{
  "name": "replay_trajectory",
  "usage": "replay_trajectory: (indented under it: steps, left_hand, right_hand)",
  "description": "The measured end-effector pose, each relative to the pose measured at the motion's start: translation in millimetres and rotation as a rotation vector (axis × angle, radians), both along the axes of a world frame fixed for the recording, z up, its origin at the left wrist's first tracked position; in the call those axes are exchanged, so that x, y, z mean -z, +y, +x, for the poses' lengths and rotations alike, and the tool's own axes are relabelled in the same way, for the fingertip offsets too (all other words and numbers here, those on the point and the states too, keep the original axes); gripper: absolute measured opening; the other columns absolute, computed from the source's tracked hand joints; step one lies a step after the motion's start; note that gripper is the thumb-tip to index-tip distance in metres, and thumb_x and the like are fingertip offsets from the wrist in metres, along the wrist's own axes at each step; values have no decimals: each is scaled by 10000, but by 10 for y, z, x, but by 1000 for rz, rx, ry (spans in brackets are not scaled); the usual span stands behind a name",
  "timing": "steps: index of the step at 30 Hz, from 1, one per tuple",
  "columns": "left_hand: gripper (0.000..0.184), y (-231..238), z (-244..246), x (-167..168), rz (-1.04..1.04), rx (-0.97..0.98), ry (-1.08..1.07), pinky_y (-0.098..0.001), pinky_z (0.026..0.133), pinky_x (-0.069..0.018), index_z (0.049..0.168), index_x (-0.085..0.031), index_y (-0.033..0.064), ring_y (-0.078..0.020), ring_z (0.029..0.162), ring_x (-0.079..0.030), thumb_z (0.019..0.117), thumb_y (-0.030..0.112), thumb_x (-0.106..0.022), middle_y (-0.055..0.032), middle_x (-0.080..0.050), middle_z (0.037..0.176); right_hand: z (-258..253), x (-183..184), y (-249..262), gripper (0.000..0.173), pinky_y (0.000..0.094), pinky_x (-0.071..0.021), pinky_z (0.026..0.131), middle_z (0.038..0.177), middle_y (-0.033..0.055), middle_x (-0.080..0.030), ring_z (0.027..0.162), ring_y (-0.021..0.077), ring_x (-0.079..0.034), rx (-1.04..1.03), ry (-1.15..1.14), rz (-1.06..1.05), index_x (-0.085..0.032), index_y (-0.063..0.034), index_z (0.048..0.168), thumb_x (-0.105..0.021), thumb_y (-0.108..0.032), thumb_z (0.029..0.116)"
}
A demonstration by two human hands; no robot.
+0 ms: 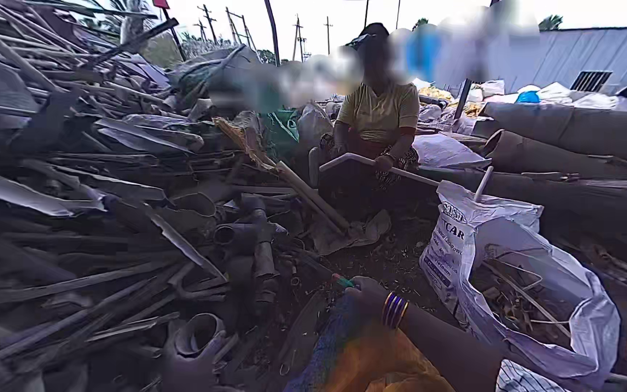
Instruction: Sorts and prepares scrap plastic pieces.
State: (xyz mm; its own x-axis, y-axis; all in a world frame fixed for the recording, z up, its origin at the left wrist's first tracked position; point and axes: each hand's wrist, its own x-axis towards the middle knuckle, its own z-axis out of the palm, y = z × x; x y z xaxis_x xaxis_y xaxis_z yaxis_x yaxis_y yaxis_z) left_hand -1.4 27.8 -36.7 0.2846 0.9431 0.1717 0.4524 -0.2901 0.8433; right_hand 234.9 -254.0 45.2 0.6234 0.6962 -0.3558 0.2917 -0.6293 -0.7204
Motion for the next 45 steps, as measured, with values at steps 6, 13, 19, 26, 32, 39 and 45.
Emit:
replay_trajectory:
  steps: [6, 13, 19, 26, 32, 39, 45]
  left_hand:
    - [882, -110, -92, -156, 94, 9, 15, -570, 1185, -334, 1490, -464, -46, -474, 1401, -460, 755, 158, -907, -316, -504, 1476]
    - [848, -109, -217, -249, -86, 56, 60, -522, 1127, -433, 1505, -462, 33, -366, 1348, -541, 790, 156, -901, -219, -519, 1489]
    - [872, -26, -243, -216, -91, 46, 80, -539, 1118, -437, 1509, -448, 27, -389, 1348, -535, 780, 146, -910, -230, -498, 1504]
    - [587, 39, -203, -124, -532, -84, -380, -477, 983, -516, 1344, -563, -49, -319, 1072, -661, 906, 252, -813, -250, -668, 1190]
    - [476, 8, -236, -245, -992, -131, -887, -351, 767, -569, 1370, -517, 24, -248, 900, -655, 1048, 370, -577, -191, -616, 1176]
    - [506, -38, -414, -304, -1094, 81, -1062, -321, 558, -543, 1186, -556, 137, -200, 631, -636, 1063, 554, -297, -112, -655, 858]
    - [378, -120, -526, -296, -920, 211, -972, -331, 665, -562, 1205, -532, 92, -192, 776, -670, 1102, 336, -262, -105, -666, 956]
  right_hand:
    - [-609, -30, 609, 380, 222, -408, 458, 696, -7, -476, 483, 57, -438, 301, 139, 671, -394, 47, 1438, -373, -147, 1111]
    - [-1082, 346, 807, 362, 238, -430, 517, 770, 23, -553, 543, 64, -473, -202, 171, 255, -492, 44, 1394, -416, -147, 1096]
    - [-1095, 331, 819, 391, 195, -392, 461, 694, -39, -481, 487, 31, -425, -205, 282, 327, -430, 25, 1433, -399, -149, 1084]
    - [-1201, 266, 803, 427, 207, -413, 470, 711, -27, -517, 495, 35, -449, -231, 210, 301, -449, 39, 1455, -425, -144, 1070]
    - [-1262, 212, 706, 453, 174, -403, 455, 701, -56, -521, 483, 2, -442, -269, 200, 397, -437, 51, 1455, -424, -149, 1049]
    - [-1351, 165, 563, 429, 160, -389, 417, 643, -80, -506, 441, 2, -427, -210, 358, 498, -445, 28, 1431, -410, -150, 1043]
    - [-1322, 158, 506, 424, 154, -381, 406, 633, -78, -499, 428, -3, -419, -202, 390, 501, -444, 24, 1436, -403, -139, 1047]
